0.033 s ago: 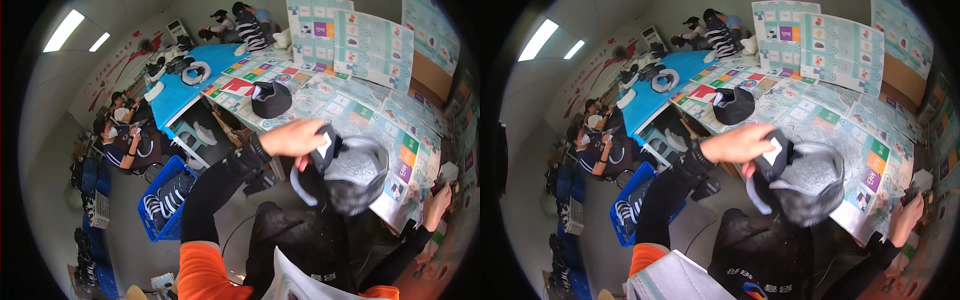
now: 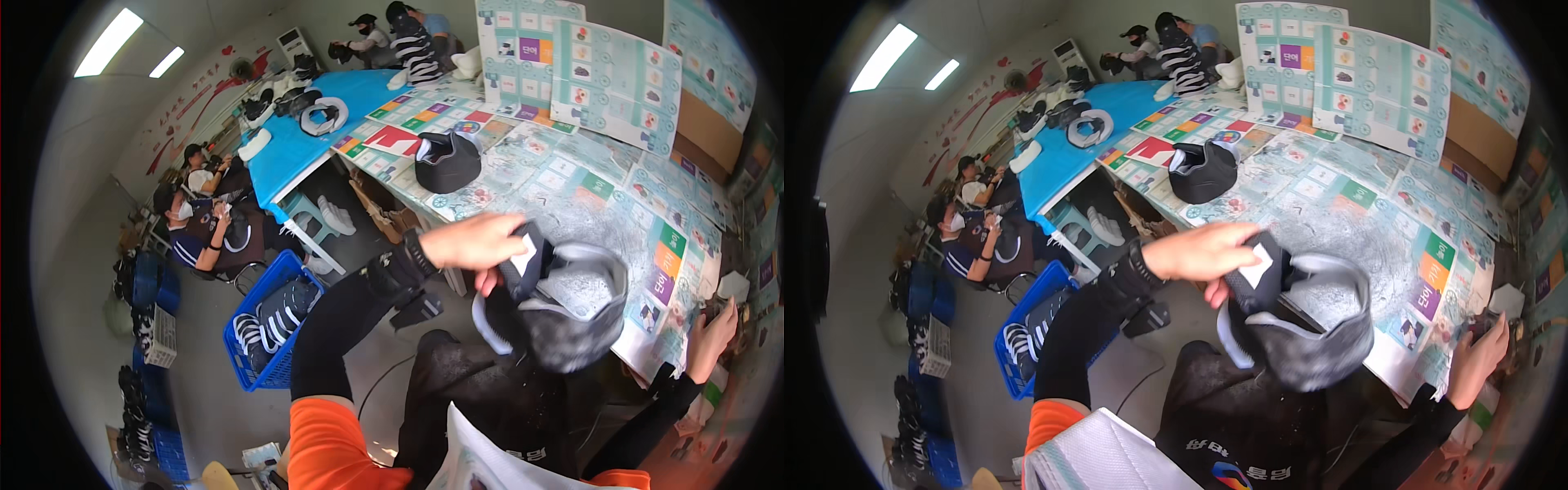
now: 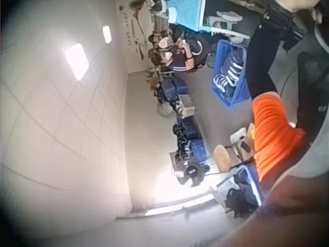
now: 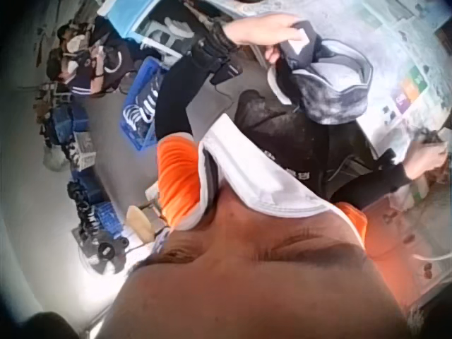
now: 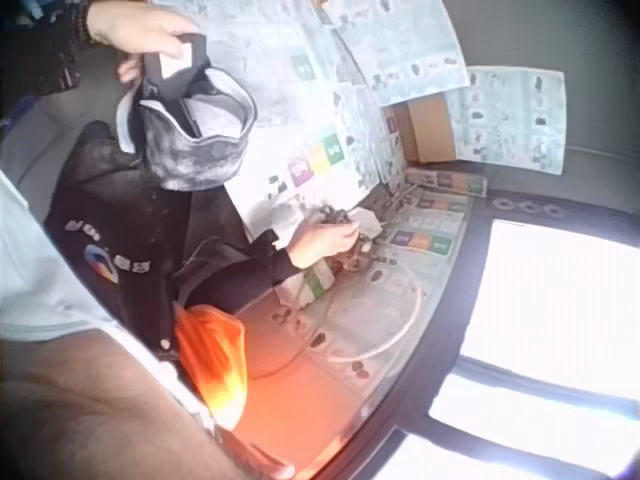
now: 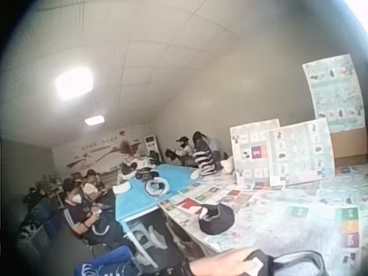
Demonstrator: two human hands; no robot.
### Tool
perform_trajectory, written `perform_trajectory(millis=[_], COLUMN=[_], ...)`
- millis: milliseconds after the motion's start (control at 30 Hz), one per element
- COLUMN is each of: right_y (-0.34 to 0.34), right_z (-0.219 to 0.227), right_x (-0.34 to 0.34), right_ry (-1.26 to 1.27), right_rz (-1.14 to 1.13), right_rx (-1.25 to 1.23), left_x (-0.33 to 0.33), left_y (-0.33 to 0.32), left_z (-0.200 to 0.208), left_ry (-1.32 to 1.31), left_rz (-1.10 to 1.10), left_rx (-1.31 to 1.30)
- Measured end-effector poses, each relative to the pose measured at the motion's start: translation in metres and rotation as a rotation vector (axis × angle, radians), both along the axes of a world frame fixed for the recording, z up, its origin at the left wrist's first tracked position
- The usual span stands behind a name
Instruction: The person cleans a shoe upper using a high-pressure air nozzle, moves the shoe to a basket, and later cleans a small circular component.
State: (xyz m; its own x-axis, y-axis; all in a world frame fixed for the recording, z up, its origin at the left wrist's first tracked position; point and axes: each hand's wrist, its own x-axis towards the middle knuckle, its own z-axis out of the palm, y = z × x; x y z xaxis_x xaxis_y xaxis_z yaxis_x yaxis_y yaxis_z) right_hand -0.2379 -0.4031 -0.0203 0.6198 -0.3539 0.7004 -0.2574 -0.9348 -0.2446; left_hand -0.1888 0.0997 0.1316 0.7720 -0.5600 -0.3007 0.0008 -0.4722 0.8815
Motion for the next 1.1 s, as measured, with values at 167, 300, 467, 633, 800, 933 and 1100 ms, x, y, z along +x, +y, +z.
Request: perform_trajectory(millis=[167,300,467,633,800,933,1100], right_y=[0.117,0.153,0.166,0.177,0.176,0.176,0.175], right_z=[-0.008,-0.035,-0.044,-0.047,-0.047,-0.045,-0.050], right_x=[0.014,0.013,0.008,0.009,0.009,0.008,0.008], right_ry=[-0.078,-0.023,-0.011,0.017,0.014,-0.055,-0.021], right_rz=[0.391,0.494,0.535,0.573,0.555,0.558,0.574], right_rx=[0.177,0.205,0.230,0.223,0.205,0.216,0.168], left_x=[-0.045,-0.075,-0.126,-0.156,-0.126,-0.074,0.036], left_y=[0.085,0.141,0.206,0.270,0.310,0.370,0.495], left_z=[-0.060,-0.088,-0.155,-0.236,-0.259,-0.208,0.088], left_ry=[0.344,0.299,0.247,0.090,-0.067,-0.307,-0.910], left_rz=[0.224,0.462,0.909,1.368,1.611,1.630,1.404], left_rx=[-0.117,-0.035,-0.263,-0.533,-0.748,-0.910,-0.803])
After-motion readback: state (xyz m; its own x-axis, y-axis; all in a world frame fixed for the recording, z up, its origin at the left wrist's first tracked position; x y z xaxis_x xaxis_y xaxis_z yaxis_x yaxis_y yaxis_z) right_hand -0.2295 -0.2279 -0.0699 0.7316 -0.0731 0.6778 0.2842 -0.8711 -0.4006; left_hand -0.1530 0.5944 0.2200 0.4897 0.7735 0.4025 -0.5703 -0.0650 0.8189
